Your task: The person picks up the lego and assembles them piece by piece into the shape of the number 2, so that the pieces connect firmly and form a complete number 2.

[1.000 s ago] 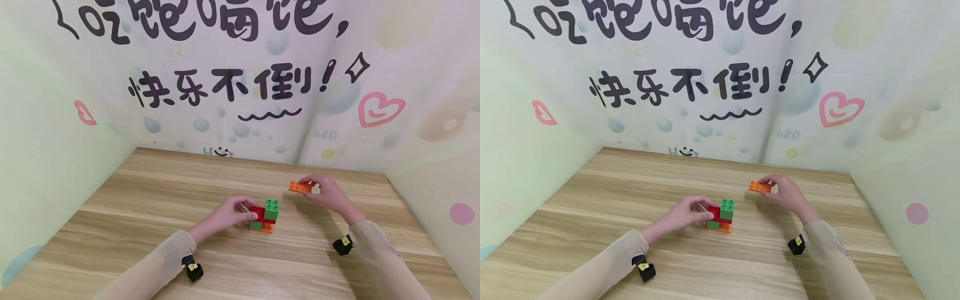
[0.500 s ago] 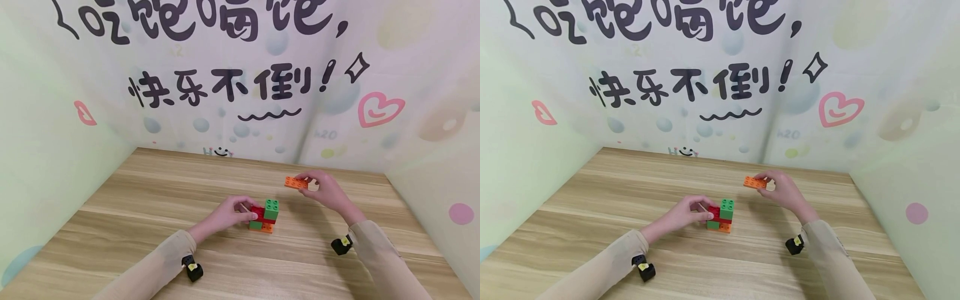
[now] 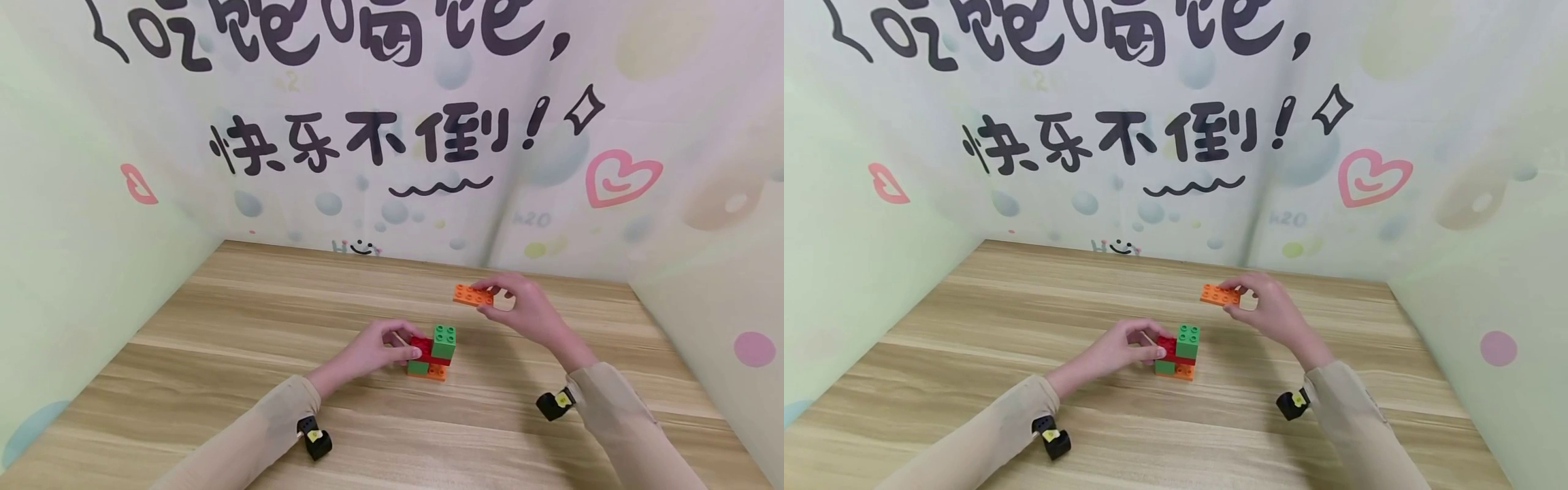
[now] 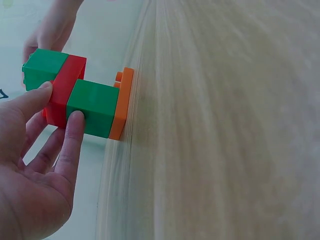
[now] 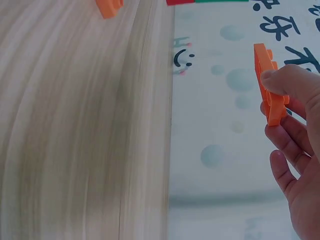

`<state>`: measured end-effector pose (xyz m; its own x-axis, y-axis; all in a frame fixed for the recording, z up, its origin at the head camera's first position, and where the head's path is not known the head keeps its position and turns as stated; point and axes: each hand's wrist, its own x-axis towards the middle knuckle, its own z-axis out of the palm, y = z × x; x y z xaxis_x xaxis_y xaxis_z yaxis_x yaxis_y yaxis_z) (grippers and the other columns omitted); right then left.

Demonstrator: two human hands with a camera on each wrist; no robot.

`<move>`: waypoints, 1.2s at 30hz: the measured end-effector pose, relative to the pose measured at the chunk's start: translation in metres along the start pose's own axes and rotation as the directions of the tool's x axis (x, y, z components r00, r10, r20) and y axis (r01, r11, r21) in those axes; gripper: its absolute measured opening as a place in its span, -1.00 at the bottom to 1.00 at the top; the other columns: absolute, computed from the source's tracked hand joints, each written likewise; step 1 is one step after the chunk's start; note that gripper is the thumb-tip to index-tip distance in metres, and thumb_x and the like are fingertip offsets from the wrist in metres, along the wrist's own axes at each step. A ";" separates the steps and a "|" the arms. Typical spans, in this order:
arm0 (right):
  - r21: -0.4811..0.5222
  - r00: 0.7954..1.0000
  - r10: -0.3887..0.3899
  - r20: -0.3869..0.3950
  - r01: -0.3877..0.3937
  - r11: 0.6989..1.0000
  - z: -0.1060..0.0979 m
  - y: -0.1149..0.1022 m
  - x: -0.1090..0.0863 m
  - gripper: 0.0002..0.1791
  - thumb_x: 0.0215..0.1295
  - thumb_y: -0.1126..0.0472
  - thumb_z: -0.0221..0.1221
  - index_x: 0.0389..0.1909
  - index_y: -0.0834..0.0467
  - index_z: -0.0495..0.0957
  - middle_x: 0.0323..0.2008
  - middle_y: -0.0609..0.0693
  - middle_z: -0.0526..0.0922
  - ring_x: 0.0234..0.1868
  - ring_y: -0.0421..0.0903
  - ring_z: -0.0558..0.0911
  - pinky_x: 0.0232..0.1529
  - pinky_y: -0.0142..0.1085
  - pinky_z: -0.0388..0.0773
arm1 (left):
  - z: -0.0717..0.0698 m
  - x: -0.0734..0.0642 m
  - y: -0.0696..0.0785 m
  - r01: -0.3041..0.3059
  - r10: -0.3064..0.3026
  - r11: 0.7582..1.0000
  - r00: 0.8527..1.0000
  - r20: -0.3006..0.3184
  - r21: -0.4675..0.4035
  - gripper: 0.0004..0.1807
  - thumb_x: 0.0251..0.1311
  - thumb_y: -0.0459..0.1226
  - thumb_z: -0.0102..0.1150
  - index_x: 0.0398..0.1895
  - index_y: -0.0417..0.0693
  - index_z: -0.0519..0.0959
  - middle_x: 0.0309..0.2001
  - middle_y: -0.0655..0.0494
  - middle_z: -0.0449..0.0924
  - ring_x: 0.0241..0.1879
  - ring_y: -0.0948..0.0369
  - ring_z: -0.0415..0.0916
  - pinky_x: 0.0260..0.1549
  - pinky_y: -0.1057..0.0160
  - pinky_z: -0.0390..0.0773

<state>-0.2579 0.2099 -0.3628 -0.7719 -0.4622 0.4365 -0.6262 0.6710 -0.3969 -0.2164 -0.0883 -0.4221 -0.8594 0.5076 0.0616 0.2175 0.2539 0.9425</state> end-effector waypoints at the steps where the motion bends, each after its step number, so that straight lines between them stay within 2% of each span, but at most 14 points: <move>1: 0.002 1.000 -0.002 -0.003 0.002 1.000 0.000 -0.002 0.000 -0.62 0.12 0.22 0.42 -0.01 -0.01 0.66 -0.08 -0.07 0.73 -0.17 -0.17 0.57 -0.21 -0.32 0.52 | 0.000 0.000 0.000 -0.001 0.001 1.000 1.000 0.000 0.001 -0.68 0.22 -0.23 0.33 0.03 -0.07 0.64 -0.16 -0.13 0.67 -0.36 0.20 0.63 -0.31 0.02 0.73; 11: 0.036 0.997 -0.064 -0.041 0.066 0.997 -0.002 -0.025 0.002 -0.61 0.09 0.23 0.44 -0.02 -0.02 0.66 -0.11 -0.10 0.73 -0.19 -0.23 0.57 -0.23 -0.37 0.51 | 0.000 0.000 0.000 -0.006 0.006 1.000 1.000 -0.003 0.012 -0.71 0.22 -0.25 0.33 0.01 -0.06 0.64 -0.20 -0.12 0.68 -0.39 0.18 0.63 -0.36 0.03 0.71; 22: 0.067 0.996 -0.068 -0.050 0.072 0.995 -0.001 -0.044 0.001 -0.60 0.09 0.21 0.45 -0.01 -0.02 0.66 -0.10 -0.14 0.73 -0.17 -0.27 0.56 -0.21 -0.37 0.53 | -0.001 0.000 0.001 0.004 -0.004 1.000 1.000 0.001 0.015 -0.70 0.22 -0.24 0.33 0.02 -0.05 0.64 -0.19 -0.10 0.68 -0.40 0.20 0.63 -0.36 0.02 0.71; 29: 0.084 0.991 -0.112 -0.070 0.118 0.989 0.002 -0.052 -0.001 -0.60 0.07 0.23 0.46 -0.03 -0.01 0.67 -0.10 -0.13 0.73 -0.17 -0.28 0.56 -0.22 -0.38 0.52 | -0.001 0.001 -0.001 0.002 -0.002 1.000 1.000 0.005 0.009 -0.71 0.22 -0.23 0.33 0.01 -0.06 0.64 -0.18 -0.11 0.68 -0.39 0.21 0.62 -0.35 -0.02 0.71; 36: 0.100 0.993 -0.107 -0.049 0.112 0.989 0.004 -0.058 -0.003 -0.60 0.09 0.23 0.44 -0.01 -0.03 0.66 -0.09 -0.15 0.73 -0.15 -0.28 0.55 -0.21 -0.38 0.52 | -0.001 0.001 -0.002 0.000 0.000 1.000 1.000 0.004 0.005 -0.70 0.22 -0.24 0.34 0.01 -0.06 0.64 -0.16 -0.12 0.68 -0.37 0.18 0.63 -0.30 -0.04 0.72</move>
<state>-0.2200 0.1699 -0.3447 -0.6940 -0.5027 0.5154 -0.7163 0.5538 -0.4245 -0.2183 -0.0892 -0.4240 -0.8573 0.5113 0.0605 0.2200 0.2576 0.9409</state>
